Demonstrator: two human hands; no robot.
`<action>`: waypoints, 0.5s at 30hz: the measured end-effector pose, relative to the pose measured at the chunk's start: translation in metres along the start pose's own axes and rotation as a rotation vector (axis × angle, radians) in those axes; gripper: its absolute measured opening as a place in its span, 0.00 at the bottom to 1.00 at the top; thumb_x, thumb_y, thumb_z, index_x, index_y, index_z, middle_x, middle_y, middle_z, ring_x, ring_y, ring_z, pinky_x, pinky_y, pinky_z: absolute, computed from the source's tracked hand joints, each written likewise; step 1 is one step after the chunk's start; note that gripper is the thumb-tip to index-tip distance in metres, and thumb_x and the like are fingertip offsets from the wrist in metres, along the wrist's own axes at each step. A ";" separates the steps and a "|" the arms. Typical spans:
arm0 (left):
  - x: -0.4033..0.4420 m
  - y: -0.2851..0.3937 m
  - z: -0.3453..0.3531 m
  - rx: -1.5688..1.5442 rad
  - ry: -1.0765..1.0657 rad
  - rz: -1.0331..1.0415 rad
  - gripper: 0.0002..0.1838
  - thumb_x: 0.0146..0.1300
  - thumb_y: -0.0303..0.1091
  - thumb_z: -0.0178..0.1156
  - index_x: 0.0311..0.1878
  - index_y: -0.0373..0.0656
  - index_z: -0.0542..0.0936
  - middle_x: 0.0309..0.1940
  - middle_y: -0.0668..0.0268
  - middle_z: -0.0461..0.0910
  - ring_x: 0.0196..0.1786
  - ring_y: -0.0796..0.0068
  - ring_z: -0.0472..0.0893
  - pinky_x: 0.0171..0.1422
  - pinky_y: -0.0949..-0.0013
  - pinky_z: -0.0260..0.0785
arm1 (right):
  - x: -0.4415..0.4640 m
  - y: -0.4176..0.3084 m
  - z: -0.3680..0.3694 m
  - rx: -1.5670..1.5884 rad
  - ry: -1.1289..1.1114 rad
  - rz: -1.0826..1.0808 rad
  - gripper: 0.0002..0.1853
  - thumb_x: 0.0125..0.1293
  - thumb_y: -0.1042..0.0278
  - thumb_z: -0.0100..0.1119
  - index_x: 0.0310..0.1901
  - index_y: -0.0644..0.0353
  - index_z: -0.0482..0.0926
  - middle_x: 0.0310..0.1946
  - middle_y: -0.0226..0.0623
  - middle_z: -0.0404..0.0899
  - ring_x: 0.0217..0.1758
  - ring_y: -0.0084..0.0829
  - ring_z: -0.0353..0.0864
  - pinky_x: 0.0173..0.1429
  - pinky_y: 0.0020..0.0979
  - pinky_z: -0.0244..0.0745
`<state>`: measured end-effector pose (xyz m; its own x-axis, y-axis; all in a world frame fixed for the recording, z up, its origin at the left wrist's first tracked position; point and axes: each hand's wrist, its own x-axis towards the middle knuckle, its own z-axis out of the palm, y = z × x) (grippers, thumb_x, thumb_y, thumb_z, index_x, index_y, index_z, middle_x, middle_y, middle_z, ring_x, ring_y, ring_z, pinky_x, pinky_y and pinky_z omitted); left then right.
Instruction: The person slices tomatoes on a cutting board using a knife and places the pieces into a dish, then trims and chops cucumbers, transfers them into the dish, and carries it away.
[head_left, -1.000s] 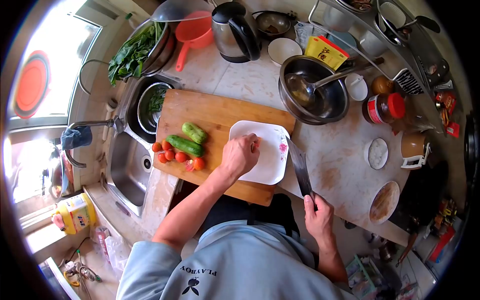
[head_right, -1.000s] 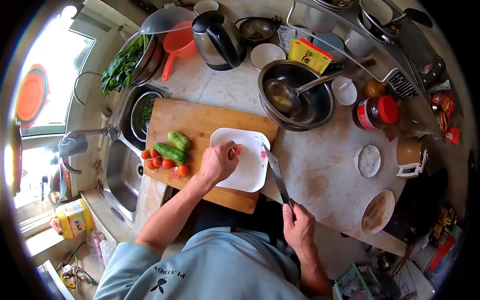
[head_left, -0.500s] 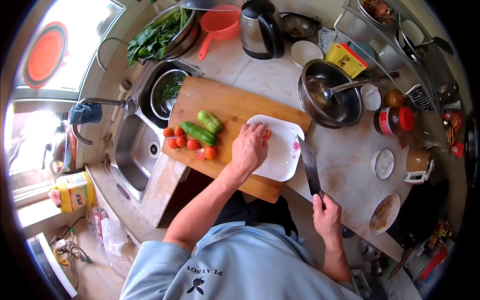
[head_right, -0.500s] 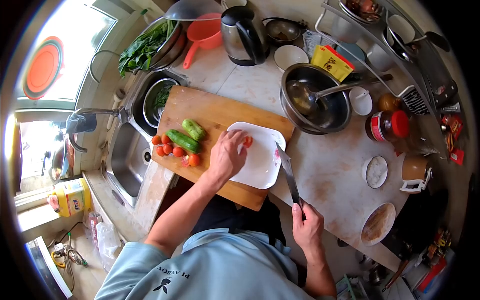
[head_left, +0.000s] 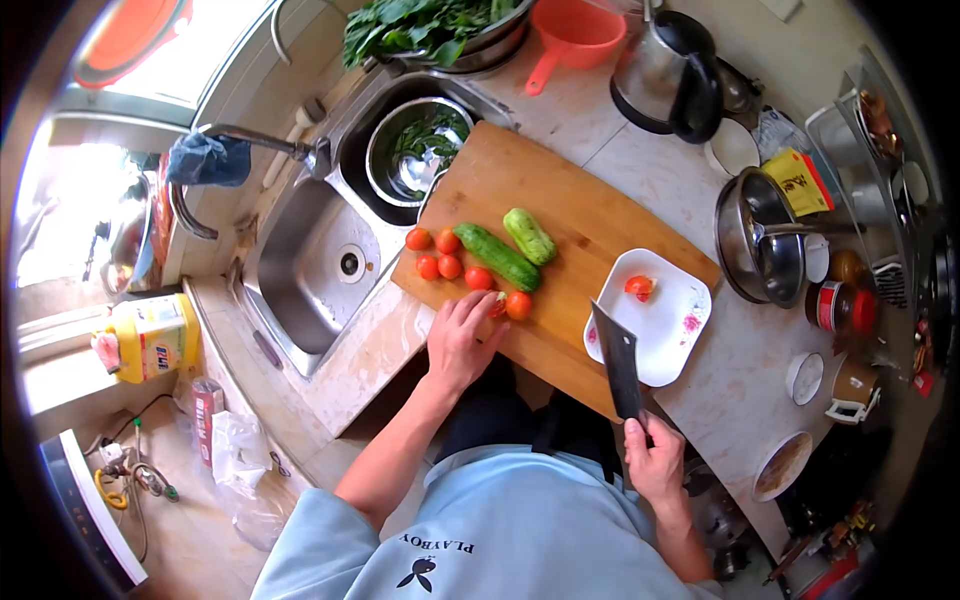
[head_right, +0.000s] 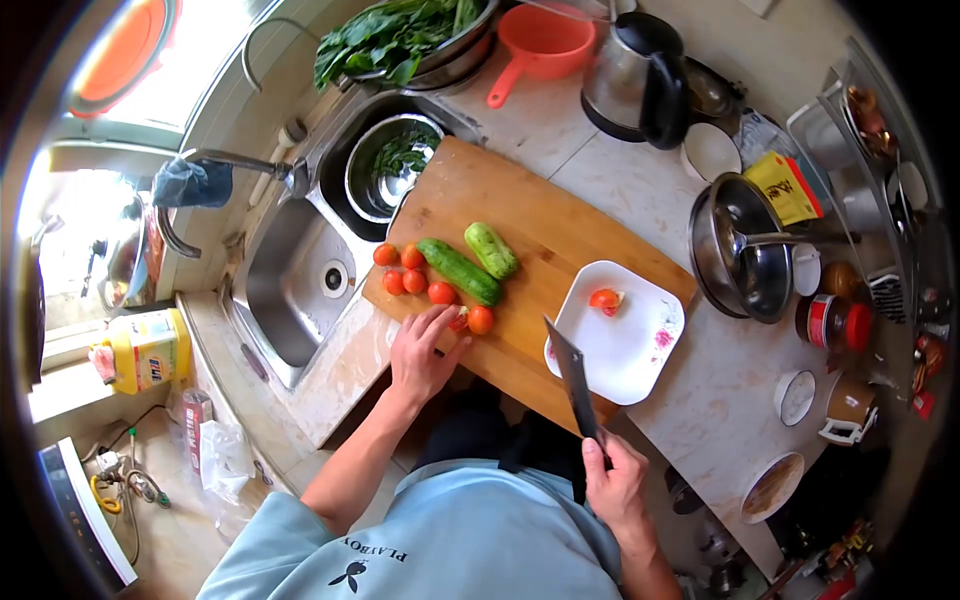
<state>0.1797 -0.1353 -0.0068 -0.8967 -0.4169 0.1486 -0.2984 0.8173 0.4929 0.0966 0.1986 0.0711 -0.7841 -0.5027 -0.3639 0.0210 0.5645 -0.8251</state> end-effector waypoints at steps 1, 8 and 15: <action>0.004 -0.002 0.005 0.026 -0.005 0.031 0.24 0.56 0.32 0.78 0.58 0.44 0.86 0.56 0.60 0.87 0.51 0.55 0.84 0.57 0.55 0.79 | 0.004 -0.006 0.006 -0.011 -0.032 0.011 0.10 0.80 0.67 0.61 0.47 0.66 0.83 0.29 0.41 0.80 0.28 0.37 0.81 0.34 0.36 0.74; -0.013 -0.023 0.019 0.077 0.073 0.156 0.23 0.54 0.27 0.74 0.56 0.44 0.87 0.55 0.67 0.87 0.49 0.63 0.84 0.47 0.60 0.76 | 0.017 -0.033 0.029 -0.086 -0.125 0.041 0.13 0.78 0.67 0.63 0.55 0.67 0.85 0.35 0.53 0.84 0.37 0.55 0.85 0.42 0.43 0.79; -0.012 -0.053 0.013 -0.005 0.055 0.377 0.22 0.56 0.30 0.73 0.57 0.46 0.87 0.57 0.68 0.86 0.53 0.64 0.84 0.49 0.61 0.75 | 0.047 -0.053 0.058 -0.263 -0.131 -0.135 0.14 0.77 0.64 0.63 0.57 0.63 0.87 0.34 0.50 0.84 0.36 0.54 0.86 0.41 0.47 0.80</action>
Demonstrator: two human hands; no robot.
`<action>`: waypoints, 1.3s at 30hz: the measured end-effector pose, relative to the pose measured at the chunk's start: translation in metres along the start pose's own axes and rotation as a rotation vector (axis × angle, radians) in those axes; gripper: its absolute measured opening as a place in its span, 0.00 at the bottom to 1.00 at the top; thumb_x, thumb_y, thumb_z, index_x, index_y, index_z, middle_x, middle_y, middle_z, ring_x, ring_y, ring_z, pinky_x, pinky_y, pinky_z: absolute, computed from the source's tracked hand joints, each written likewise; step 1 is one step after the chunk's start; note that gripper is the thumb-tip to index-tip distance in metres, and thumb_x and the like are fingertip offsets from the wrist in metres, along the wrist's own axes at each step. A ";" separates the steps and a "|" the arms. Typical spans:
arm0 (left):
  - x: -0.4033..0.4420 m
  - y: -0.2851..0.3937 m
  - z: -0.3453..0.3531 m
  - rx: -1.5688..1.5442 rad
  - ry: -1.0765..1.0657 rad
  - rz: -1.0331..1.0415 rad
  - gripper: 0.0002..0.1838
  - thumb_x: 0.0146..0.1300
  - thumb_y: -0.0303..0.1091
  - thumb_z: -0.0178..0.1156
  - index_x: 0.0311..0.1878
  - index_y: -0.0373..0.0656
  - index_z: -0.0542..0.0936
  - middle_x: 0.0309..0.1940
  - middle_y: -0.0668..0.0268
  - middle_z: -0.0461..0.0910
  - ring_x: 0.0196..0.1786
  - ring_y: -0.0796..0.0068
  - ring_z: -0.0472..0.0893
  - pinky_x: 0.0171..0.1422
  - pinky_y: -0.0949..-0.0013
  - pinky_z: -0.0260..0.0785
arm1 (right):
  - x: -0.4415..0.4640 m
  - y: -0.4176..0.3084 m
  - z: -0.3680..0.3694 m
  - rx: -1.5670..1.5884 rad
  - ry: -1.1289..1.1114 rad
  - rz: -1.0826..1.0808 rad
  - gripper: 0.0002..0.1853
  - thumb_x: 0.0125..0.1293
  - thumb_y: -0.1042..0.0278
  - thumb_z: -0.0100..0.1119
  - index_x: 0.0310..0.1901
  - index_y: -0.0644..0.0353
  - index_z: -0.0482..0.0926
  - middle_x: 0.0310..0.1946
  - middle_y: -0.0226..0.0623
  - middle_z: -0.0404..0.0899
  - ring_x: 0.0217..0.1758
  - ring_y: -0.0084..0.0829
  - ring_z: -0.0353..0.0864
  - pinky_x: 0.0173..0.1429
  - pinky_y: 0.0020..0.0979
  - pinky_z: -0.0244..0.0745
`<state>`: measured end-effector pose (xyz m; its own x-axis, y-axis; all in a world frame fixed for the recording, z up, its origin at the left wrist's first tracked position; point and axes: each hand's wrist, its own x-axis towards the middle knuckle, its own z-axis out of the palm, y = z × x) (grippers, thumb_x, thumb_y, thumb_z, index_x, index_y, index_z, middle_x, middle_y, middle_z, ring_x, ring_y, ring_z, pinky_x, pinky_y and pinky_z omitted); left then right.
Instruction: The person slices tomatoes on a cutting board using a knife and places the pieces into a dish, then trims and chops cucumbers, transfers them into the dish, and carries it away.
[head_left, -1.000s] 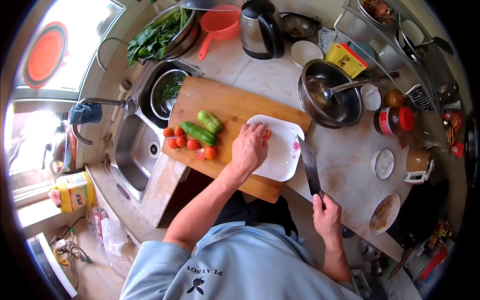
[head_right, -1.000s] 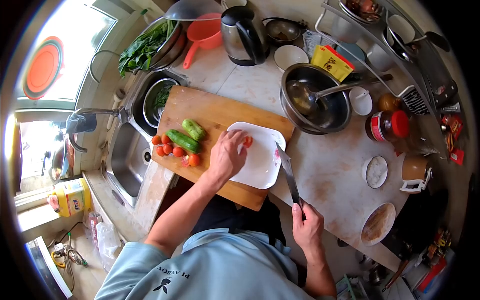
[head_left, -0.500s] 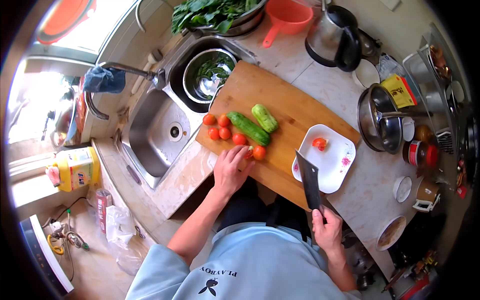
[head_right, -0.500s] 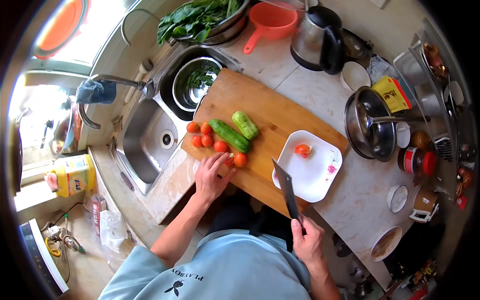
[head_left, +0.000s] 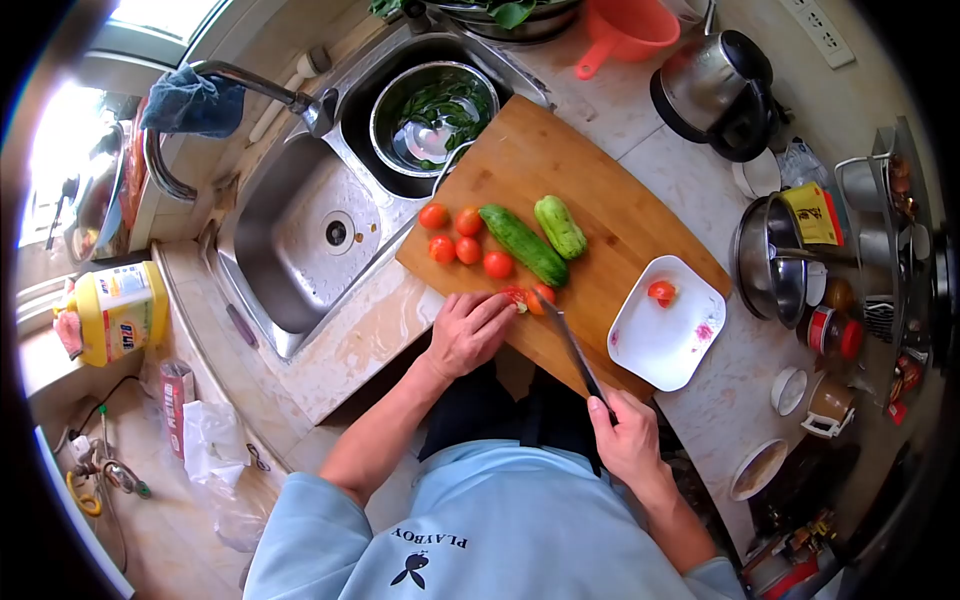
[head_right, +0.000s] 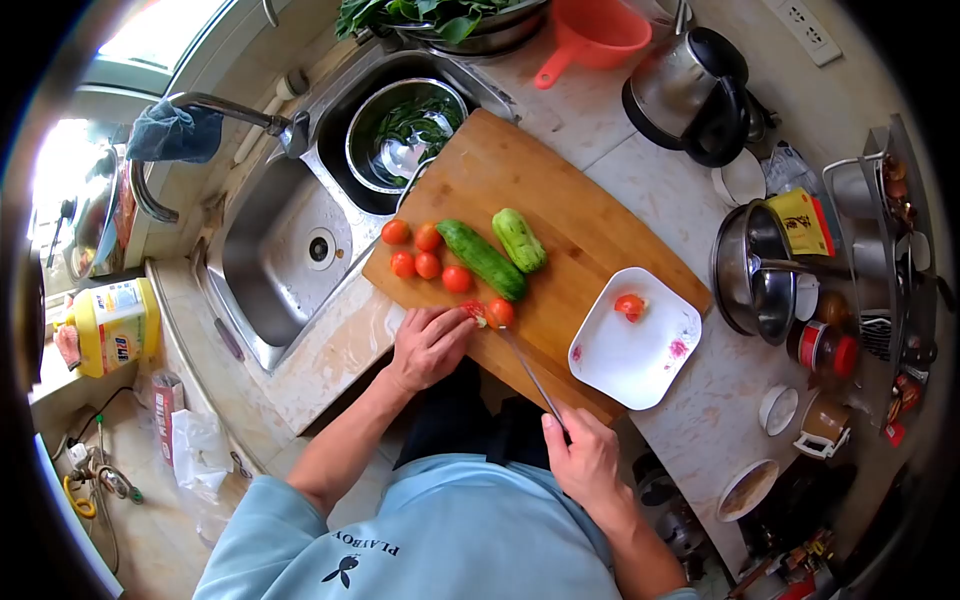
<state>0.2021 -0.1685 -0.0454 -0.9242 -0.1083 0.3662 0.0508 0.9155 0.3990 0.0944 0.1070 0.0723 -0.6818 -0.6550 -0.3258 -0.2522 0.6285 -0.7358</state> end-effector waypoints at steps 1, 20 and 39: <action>0.003 0.000 -0.003 -0.009 -0.010 0.002 0.22 0.56 0.31 0.72 0.56 0.46 0.87 0.57 0.68 0.86 0.53 0.64 0.84 0.49 0.61 0.75 | 0.004 -0.004 0.002 -0.037 -0.010 -0.010 0.14 0.77 0.64 0.64 0.57 0.62 0.87 0.33 0.49 0.83 0.36 0.54 0.86 0.41 0.48 0.80; -0.002 -0.012 0.010 -0.103 0.061 0.110 0.16 0.54 0.33 0.73 0.47 0.43 0.86 0.51 0.64 0.85 0.54 0.62 0.84 0.49 0.59 0.74 | 0.007 -0.013 0.017 -0.438 -0.161 -0.003 0.16 0.78 0.61 0.60 0.60 0.60 0.85 0.37 0.48 0.84 0.34 0.56 0.87 0.41 0.54 0.83; 0.015 0.011 -0.006 -0.139 -0.101 -0.168 0.29 0.50 0.33 0.78 0.58 0.44 0.84 0.59 0.62 0.84 0.49 0.59 0.82 0.52 0.57 0.73 | -0.021 0.017 -0.002 -0.323 -0.079 -0.020 0.15 0.74 0.66 0.64 0.58 0.61 0.86 0.35 0.48 0.84 0.35 0.54 0.87 0.40 0.49 0.84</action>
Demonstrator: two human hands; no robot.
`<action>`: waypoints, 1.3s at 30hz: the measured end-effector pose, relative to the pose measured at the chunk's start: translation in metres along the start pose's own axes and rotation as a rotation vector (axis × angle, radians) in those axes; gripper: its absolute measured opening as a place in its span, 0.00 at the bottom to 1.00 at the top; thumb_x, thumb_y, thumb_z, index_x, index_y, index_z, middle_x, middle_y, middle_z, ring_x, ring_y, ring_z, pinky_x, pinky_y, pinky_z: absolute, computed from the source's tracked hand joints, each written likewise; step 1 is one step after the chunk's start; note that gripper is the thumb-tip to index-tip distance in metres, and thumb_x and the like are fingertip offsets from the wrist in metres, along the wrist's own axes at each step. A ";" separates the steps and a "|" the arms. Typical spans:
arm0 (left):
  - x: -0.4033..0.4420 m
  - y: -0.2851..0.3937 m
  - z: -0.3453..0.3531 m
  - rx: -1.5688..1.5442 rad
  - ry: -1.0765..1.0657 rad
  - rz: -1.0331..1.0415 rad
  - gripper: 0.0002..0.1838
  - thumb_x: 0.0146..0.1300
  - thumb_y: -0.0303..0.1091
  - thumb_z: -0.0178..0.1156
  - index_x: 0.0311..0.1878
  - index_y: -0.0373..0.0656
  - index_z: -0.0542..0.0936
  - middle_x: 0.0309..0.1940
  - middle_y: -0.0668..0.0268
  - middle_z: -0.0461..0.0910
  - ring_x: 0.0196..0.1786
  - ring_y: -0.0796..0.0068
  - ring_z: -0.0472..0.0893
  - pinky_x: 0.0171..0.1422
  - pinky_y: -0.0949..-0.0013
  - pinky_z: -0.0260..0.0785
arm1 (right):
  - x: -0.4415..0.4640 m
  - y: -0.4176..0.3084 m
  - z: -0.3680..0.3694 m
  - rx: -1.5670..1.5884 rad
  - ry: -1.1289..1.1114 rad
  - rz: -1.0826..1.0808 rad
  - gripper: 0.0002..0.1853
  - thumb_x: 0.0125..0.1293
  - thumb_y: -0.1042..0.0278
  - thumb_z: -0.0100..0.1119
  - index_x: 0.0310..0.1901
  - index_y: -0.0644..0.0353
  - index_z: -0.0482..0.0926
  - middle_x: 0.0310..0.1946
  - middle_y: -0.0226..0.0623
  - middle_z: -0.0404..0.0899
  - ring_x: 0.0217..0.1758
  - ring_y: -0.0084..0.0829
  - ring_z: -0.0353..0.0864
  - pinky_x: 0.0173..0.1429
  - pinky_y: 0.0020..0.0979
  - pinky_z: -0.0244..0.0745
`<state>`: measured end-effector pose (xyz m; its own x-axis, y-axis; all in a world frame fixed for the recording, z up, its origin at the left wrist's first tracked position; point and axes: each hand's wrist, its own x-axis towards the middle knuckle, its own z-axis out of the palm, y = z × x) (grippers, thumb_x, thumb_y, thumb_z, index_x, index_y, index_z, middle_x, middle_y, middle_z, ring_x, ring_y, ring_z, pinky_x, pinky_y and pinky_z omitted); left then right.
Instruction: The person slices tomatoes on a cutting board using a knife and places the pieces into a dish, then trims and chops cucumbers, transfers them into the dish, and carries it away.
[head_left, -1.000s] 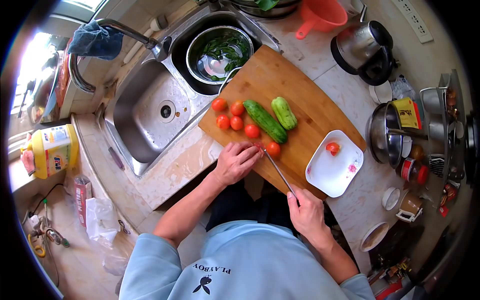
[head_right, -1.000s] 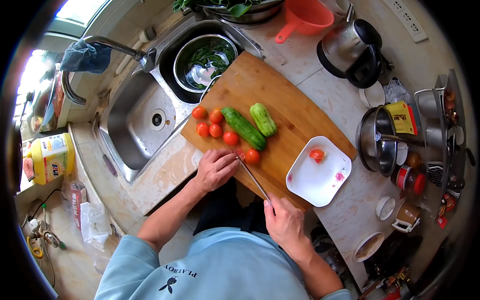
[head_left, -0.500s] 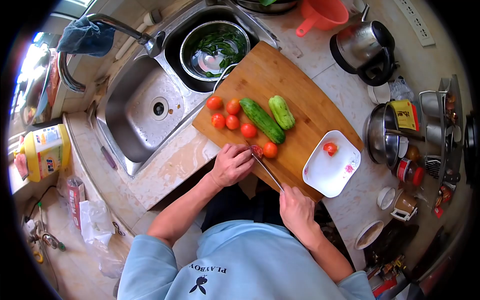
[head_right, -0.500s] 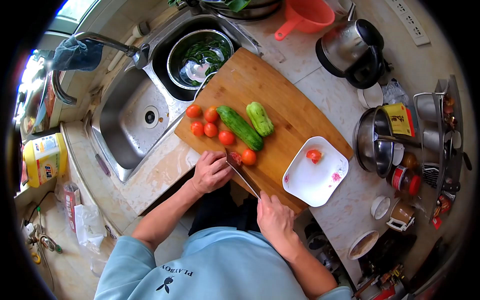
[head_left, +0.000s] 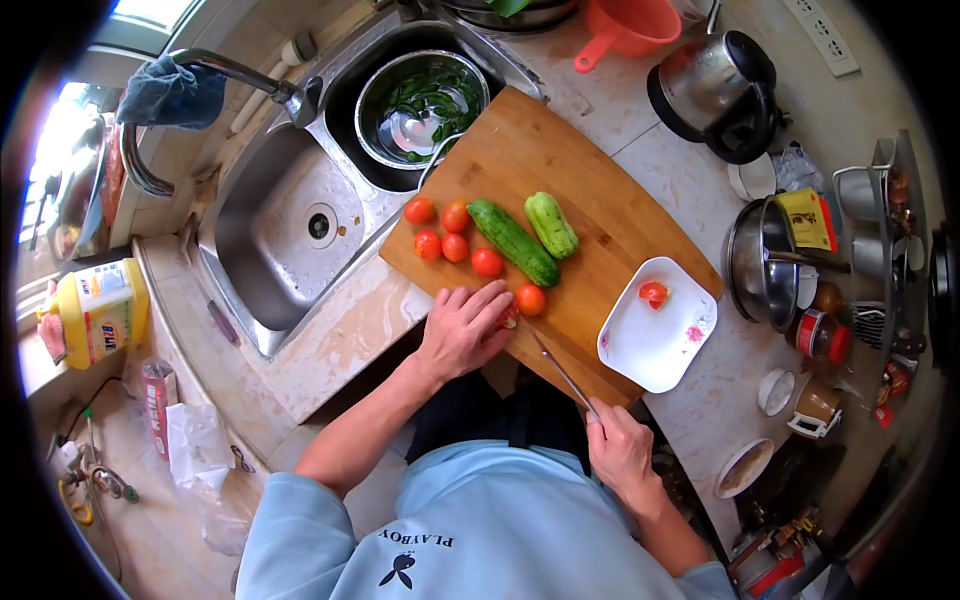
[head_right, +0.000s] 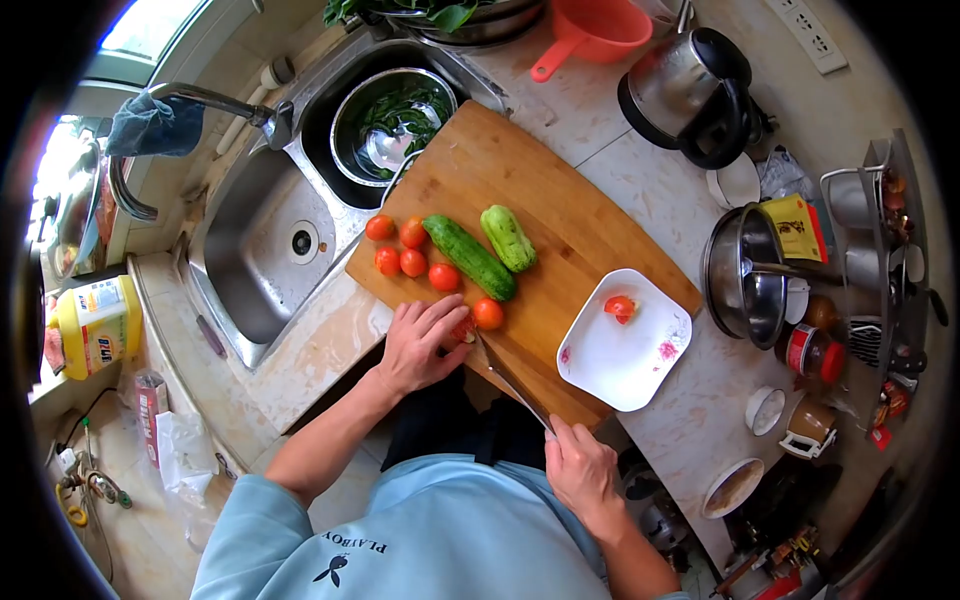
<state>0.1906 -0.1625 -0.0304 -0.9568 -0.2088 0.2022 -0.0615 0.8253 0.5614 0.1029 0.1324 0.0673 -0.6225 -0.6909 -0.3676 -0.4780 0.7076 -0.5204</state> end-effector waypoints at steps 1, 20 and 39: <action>0.005 0.004 -0.002 0.017 -0.032 -0.026 0.29 0.51 0.33 0.78 0.58 0.44 0.84 0.59 0.62 0.84 0.48 0.58 0.82 0.52 0.57 0.74 | -0.002 0.001 -0.002 0.041 0.031 -0.004 0.14 0.74 0.68 0.64 0.57 0.62 0.86 0.34 0.49 0.83 0.35 0.54 0.86 0.39 0.49 0.82; 0.022 0.058 0.016 -0.039 -0.048 -0.370 0.12 0.54 0.28 0.73 0.43 0.44 0.83 0.39 0.61 0.84 0.44 0.57 0.84 0.47 0.57 0.81 | -0.047 0.057 -0.005 0.508 0.281 0.243 0.11 0.80 0.69 0.60 0.50 0.68 0.85 0.35 0.53 0.85 0.35 0.56 0.85 0.39 0.46 0.78; 0.041 0.098 0.034 0.154 0.079 -0.058 0.23 0.53 0.26 0.77 0.55 0.43 0.87 0.59 0.60 0.85 0.52 0.54 0.85 0.55 0.56 0.81 | -0.077 0.083 -0.011 0.766 0.357 0.427 0.14 0.83 0.65 0.57 0.37 0.63 0.79 0.19 0.29 0.74 0.19 0.22 0.75 0.26 0.30 0.70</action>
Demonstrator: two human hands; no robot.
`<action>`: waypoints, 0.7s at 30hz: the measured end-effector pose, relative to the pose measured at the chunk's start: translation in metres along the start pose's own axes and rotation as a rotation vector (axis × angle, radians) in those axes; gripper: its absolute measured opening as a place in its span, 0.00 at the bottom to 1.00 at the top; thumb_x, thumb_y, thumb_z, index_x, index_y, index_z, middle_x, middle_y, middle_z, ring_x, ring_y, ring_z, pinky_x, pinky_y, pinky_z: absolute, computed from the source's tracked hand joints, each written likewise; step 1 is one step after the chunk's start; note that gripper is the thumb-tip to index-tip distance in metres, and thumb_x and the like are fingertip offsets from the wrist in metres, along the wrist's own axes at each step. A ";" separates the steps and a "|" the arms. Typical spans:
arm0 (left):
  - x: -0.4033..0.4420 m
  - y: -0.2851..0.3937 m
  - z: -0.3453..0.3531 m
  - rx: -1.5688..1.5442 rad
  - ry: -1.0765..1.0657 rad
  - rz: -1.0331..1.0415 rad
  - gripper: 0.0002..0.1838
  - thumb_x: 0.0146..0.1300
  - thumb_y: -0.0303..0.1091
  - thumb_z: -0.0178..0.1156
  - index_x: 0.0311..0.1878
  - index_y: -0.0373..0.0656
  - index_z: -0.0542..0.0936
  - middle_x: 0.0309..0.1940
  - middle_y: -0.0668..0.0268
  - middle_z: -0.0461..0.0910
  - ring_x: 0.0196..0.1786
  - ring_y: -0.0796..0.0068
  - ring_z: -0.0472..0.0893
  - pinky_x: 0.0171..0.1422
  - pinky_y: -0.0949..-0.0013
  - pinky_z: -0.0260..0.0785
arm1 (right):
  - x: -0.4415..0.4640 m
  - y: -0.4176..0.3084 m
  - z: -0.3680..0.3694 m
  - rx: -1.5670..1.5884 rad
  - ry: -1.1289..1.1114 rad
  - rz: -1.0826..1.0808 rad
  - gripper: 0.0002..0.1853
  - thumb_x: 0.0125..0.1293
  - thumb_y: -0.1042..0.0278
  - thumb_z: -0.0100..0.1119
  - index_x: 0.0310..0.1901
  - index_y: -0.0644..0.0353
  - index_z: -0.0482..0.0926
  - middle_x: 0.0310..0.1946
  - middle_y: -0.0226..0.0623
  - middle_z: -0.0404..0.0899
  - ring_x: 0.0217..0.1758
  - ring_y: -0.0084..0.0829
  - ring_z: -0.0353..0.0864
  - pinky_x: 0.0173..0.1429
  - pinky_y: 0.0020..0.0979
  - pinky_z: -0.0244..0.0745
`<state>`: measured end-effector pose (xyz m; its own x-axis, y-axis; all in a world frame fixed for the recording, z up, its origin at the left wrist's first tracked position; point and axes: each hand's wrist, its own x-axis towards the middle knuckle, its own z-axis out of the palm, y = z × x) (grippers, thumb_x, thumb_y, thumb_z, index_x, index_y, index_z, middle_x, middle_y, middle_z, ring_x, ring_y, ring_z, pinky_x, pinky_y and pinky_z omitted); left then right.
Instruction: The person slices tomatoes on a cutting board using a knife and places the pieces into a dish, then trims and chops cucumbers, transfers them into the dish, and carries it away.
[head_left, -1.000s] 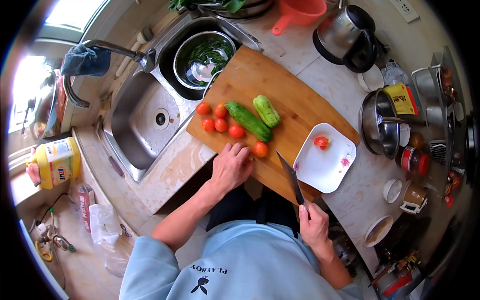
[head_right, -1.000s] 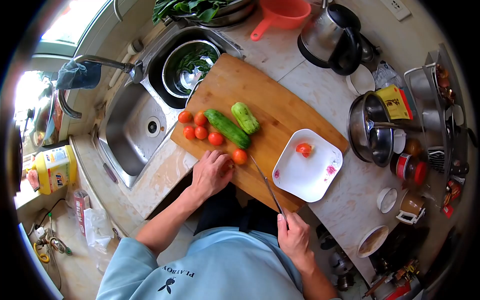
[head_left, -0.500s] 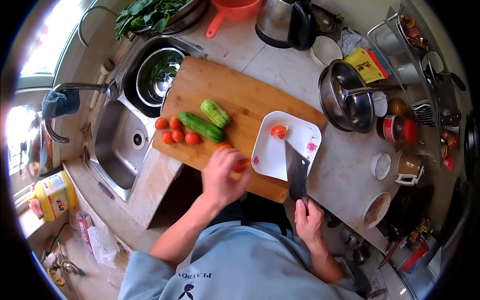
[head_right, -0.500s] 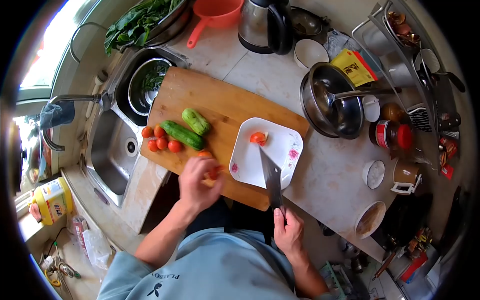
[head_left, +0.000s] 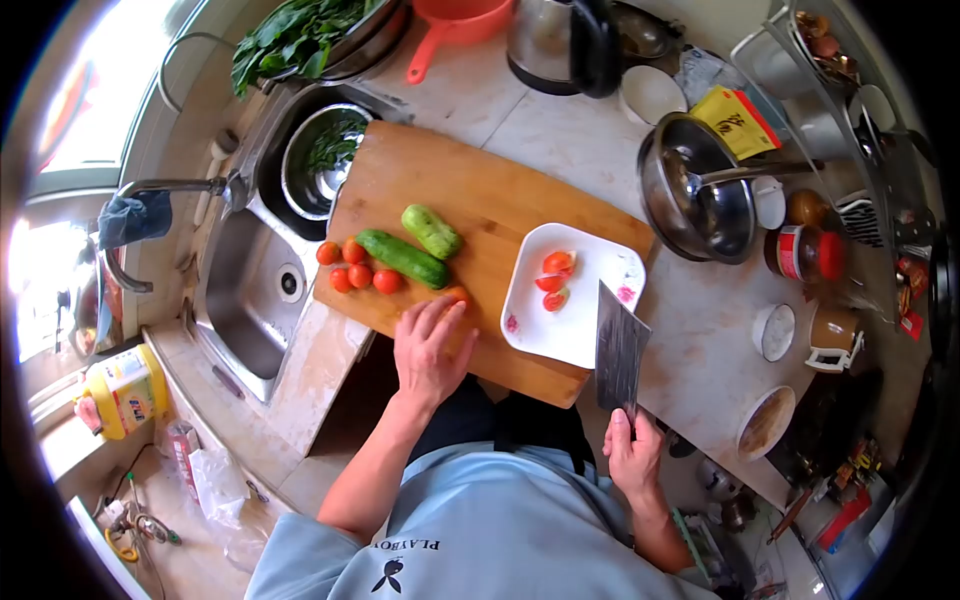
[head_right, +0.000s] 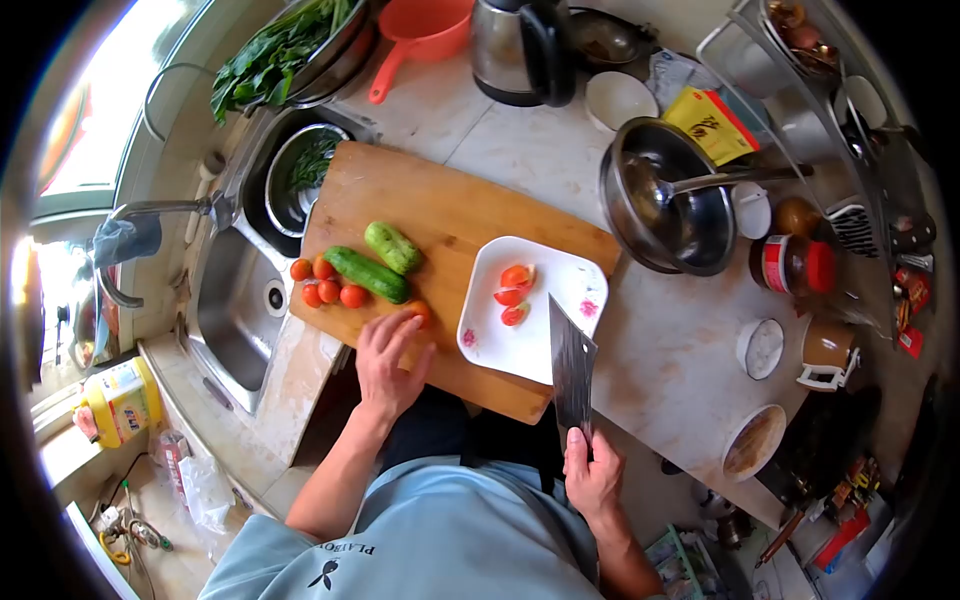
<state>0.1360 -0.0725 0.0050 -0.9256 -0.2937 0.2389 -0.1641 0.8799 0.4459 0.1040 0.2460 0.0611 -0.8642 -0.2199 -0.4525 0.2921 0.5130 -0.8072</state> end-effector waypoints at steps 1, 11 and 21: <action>-0.008 -0.008 0.000 -0.027 -0.006 0.015 0.23 0.54 0.25 0.77 0.56 0.44 0.87 0.59 0.60 0.85 0.52 0.54 0.85 0.55 0.56 0.81 | 0.002 -0.003 0.004 -0.004 -0.037 -0.011 0.14 0.83 0.65 0.57 0.37 0.63 0.79 0.19 0.30 0.75 0.19 0.23 0.76 0.26 0.31 0.71; -0.014 -0.041 0.035 -0.083 0.141 0.068 0.22 0.52 0.25 0.78 0.51 0.44 0.84 0.53 0.62 0.87 0.48 0.59 0.86 0.49 0.59 0.81 | 0.021 -0.039 0.038 -0.205 -0.233 -0.251 0.12 0.84 0.67 0.54 0.41 0.66 0.79 0.21 0.33 0.76 0.20 0.26 0.77 0.27 0.32 0.72; -0.046 -0.045 0.022 -0.215 0.131 0.186 0.18 0.51 0.25 0.76 0.48 0.42 0.88 0.50 0.63 0.88 0.45 0.60 0.85 0.44 0.61 0.82 | 0.028 -0.058 0.064 -0.562 -0.324 -0.404 0.12 0.76 0.66 0.63 0.55 0.62 0.84 0.34 0.46 0.83 0.33 0.53 0.86 0.37 0.48 0.81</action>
<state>0.1791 -0.0907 -0.0449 -0.8790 -0.1923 0.4363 0.0931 0.8282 0.5527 0.0889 0.1569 0.0707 -0.6707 -0.6684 -0.3215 -0.3488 0.6668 -0.6586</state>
